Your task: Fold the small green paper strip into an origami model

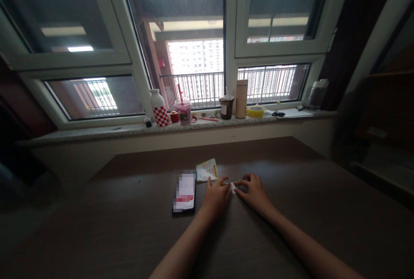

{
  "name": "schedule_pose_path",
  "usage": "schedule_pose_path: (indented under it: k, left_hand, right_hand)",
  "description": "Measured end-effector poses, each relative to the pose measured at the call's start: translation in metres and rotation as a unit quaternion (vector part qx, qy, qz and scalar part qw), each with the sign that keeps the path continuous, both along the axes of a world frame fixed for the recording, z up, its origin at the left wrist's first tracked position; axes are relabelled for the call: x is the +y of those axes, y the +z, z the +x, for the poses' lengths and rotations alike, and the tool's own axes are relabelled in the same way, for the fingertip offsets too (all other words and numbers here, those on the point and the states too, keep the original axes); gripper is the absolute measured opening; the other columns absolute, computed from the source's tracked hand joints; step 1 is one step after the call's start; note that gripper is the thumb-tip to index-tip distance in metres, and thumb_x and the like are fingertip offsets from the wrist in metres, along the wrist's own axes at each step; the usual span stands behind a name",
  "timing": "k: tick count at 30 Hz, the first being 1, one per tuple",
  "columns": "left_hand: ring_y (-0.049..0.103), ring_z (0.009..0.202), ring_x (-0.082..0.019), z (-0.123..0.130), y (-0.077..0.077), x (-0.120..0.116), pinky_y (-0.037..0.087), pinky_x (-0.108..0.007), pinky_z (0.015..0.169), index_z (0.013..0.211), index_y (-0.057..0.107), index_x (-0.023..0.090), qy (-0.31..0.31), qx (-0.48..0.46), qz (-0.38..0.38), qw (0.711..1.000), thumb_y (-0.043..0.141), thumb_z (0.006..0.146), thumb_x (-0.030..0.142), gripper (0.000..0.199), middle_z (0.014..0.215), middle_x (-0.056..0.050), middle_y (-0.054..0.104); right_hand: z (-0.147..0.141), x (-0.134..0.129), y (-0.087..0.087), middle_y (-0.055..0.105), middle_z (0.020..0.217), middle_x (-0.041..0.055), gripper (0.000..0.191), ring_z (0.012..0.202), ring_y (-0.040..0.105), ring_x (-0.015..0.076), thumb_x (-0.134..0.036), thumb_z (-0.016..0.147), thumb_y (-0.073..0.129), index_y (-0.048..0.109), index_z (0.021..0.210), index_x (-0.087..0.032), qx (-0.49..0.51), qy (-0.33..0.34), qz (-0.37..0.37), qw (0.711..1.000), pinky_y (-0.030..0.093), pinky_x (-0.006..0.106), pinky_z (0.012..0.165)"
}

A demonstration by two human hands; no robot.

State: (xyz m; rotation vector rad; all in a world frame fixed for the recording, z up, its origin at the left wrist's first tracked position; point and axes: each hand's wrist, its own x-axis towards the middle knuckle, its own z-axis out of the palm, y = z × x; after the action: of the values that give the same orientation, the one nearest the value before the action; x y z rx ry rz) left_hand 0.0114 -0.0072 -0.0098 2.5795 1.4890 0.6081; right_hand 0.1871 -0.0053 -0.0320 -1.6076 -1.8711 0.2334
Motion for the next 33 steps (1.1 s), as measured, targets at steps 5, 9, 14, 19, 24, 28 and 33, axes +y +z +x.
schedule_pose_path:
  k: [5, 9, 14, 19, 24, 28, 33]
  left_hand:
    - [0.055, 0.113, -0.021, 0.001, -0.001, -0.001, 0.02, -0.059, 0.11, 0.113, 0.064, 0.03, -0.005, -0.015, 0.013, 1.0, 0.047, 0.091, 0.028, 0.027, 0.127, -0.004, 0.058]
    - [0.055, 0.11, -0.021, 0.0, 0.0, -0.002, 0.02, -0.061, 0.109, 0.113, 0.063, 0.035, -0.031, 0.002, 0.024, 0.999, 0.044, 0.093, 0.028, 0.029, 0.121, 0.0, 0.063]
    - [0.055, 0.103, -0.022, -0.002, 0.003, -0.001, 0.021, -0.061, 0.108, 0.117, 0.062, 0.034, -0.056, 0.033, 0.021, 0.998, 0.043, 0.093, 0.029, 0.03, 0.118, 0.0, 0.067]
    - [0.052, 0.11, -0.022, -0.007, 0.001, 0.0, 0.021, -0.057, 0.11, 0.122, 0.058, 0.031, -0.089, 0.038, 0.028, 0.995, 0.041, 0.094, 0.028, 0.033, 0.123, -0.001, 0.064]
    - [0.048, 0.116, -0.021, -0.011, -0.004, 0.002, 0.02, -0.056, 0.111, 0.123, 0.056, 0.032, -0.097, 0.005, 0.009, 0.995, 0.039, 0.095, 0.03, 0.033, 0.127, 0.002, 0.061]
    - [0.045, 0.121, -0.024, -0.011, -0.003, 0.002, 0.019, -0.058, 0.111, 0.119, 0.059, 0.032, -0.093, -0.002, 0.002, 0.996, 0.041, 0.094, 0.03, 0.031, 0.127, 0.002, 0.061]
    - [0.043, 0.123, -0.027, -0.012, 0.0, 0.0, 0.016, -0.062, 0.11, 0.116, 0.06, 0.035, -0.103, -0.004, 0.007, 0.995, 0.043, 0.093, 0.034, 0.029, 0.128, 0.004, 0.061]
  right_hand:
    - [0.0, 0.001, -0.002, 0.053, 0.105, 0.0084, 0.019, 0.103, 0.049, 0.0263, -0.038, 0.077, 0.067, 0.074, 0.092, -0.031, 0.008, -0.003, 0.0, 1.0, 0.042, 0.04, 0.093]
    - [0.001, 0.002, -0.002, 0.054, 0.106, 0.0086, 0.019, 0.103, 0.049, 0.0264, -0.037, 0.075, 0.069, 0.074, 0.093, -0.032, 0.013, -0.006, -0.003, 1.0, 0.042, 0.04, 0.093]
    - [0.001, 0.002, -0.002, 0.052, 0.105, 0.0082, 0.02, 0.103, 0.048, 0.0264, -0.038, 0.076, 0.067, 0.074, 0.094, -0.033, 0.006, -0.007, -0.007, 1.0, 0.042, 0.04, 0.092]
    - [0.0, -0.001, -0.001, 0.051, 0.106, 0.008, 0.02, 0.104, 0.048, 0.0262, -0.039, 0.078, 0.065, 0.072, 0.096, -0.033, 0.003, -0.011, -0.01, 1.0, 0.041, 0.04, 0.092]
    - [0.001, -0.001, 0.001, 0.052, 0.107, 0.0084, 0.02, 0.106, 0.048, 0.0264, -0.041, 0.08, 0.063, 0.072, 0.096, -0.032, 0.006, -0.008, -0.022, 1.0, 0.04, 0.039, 0.093]
    - [0.001, -0.001, 0.002, 0.053, 0.11, 0.008, 0.021, 0.108, 0.048, 0.0256, -0.041, 0.081, 0.062, 0.072, 0.098, -0.032, 0.003, -0.008, -0.029, 1.0, 0.039, 0.038, 0.095]
    - [0.001, 0.0, 0.003, 0.054, 0.109, 0.007, 0.019, 0.107, 0.048, 0.0248, -0.037, 0.081, 0.062, 0.072, 0.097, -0.034, 0.001, -0.015, -0.037, 0.999, 0.038, 0.036, 0.095]
